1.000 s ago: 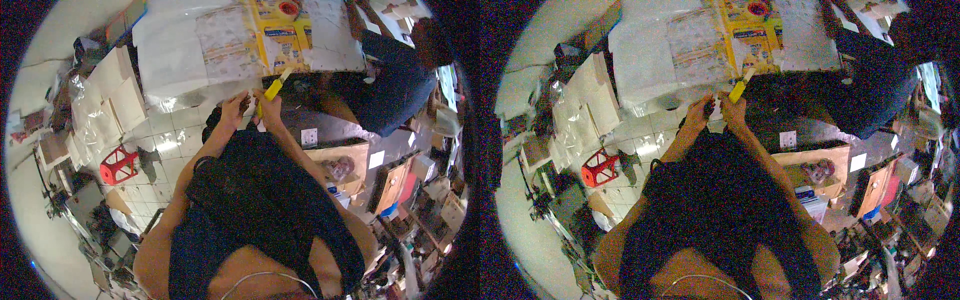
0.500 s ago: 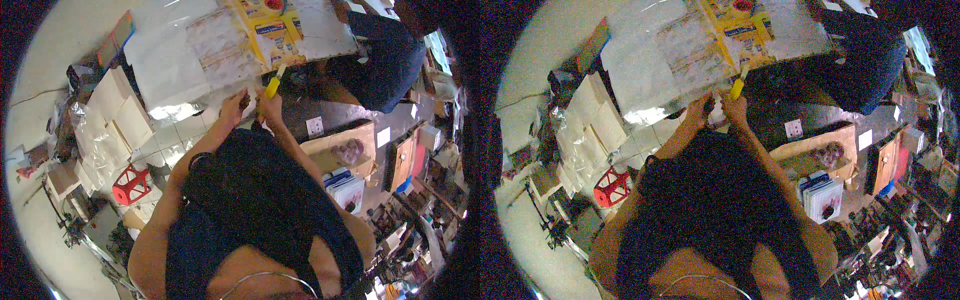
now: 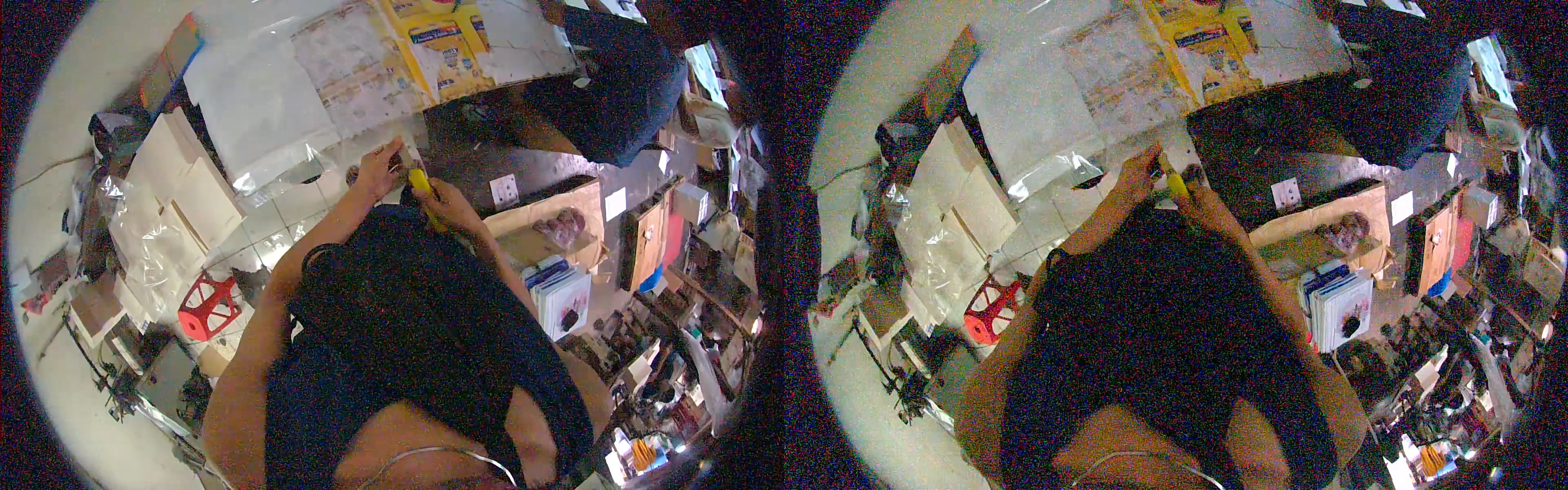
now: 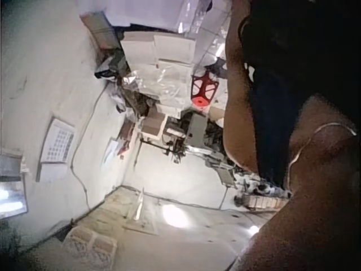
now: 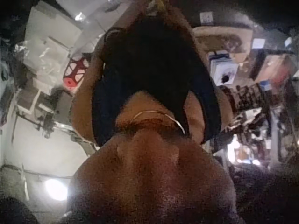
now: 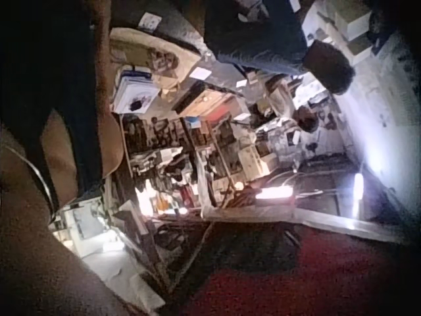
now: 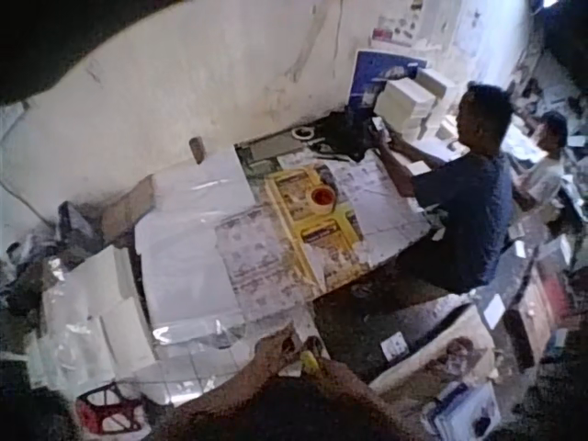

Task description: The person picks up a plastic bag and uses a handheld heat sealer to seal the opening of the bag containing paper items.

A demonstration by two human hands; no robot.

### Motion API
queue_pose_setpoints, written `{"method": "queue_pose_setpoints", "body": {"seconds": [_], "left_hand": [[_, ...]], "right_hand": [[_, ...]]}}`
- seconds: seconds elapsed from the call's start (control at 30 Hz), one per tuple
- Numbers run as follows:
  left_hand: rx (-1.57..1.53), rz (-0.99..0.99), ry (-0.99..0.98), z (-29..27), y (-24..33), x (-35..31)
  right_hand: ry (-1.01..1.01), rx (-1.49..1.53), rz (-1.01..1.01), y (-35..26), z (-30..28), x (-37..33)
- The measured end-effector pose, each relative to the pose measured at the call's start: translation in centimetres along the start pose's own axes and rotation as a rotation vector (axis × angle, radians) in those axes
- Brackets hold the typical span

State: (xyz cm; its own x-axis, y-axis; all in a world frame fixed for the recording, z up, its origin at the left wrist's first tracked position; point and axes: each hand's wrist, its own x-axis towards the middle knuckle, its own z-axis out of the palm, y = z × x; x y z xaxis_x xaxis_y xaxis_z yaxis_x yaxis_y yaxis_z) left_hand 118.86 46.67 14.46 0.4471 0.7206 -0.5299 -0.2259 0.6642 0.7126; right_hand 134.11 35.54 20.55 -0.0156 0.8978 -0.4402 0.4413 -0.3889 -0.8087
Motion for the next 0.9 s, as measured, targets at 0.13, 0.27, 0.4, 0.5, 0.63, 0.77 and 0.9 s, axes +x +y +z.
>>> {"method": "queue_pose_setpoints", "body": {"seconds": [0.13,0.27,0.4,0.5,0.63,0.77,0.9], "left_hand": [[-0.21,-0.197,0.029,1.0,1.2,-0.6],[-0.205,-0.257,0.099,1.1,1.3,-0.9],[-0.231,-0.31,0.108,0.5,0.5,-0.3],[-0.235,-0.266,0.065,1.4,0.9,-1.2],[-0.212,-0.31,0.087,1.9,1.1,-1.5],[-0.04,-0.1,-0.016,2.4,0.5,-1.5],[-0.284,-0.389,-0.118,4.2,1.7,-1.0]], "right_hand": [[-0.048,0.153,0.125,0.4,0.3,-0.4],[-0.117,0.227,0.184,0.2,0.1,-0.9],[-0.133,0.33,0.216,0.6,-0.1,-1.0],[-0.06,0.539,0.313,0.0,0.2,-1.2],[0.05,0.668,0.28,-1.1,-0.5,-1.1],[0.097,0.714,0.292,-1.4,-0.7,-1.1],[0.086,0.648,0.287,0.3,-0.6,-0.9]]}}
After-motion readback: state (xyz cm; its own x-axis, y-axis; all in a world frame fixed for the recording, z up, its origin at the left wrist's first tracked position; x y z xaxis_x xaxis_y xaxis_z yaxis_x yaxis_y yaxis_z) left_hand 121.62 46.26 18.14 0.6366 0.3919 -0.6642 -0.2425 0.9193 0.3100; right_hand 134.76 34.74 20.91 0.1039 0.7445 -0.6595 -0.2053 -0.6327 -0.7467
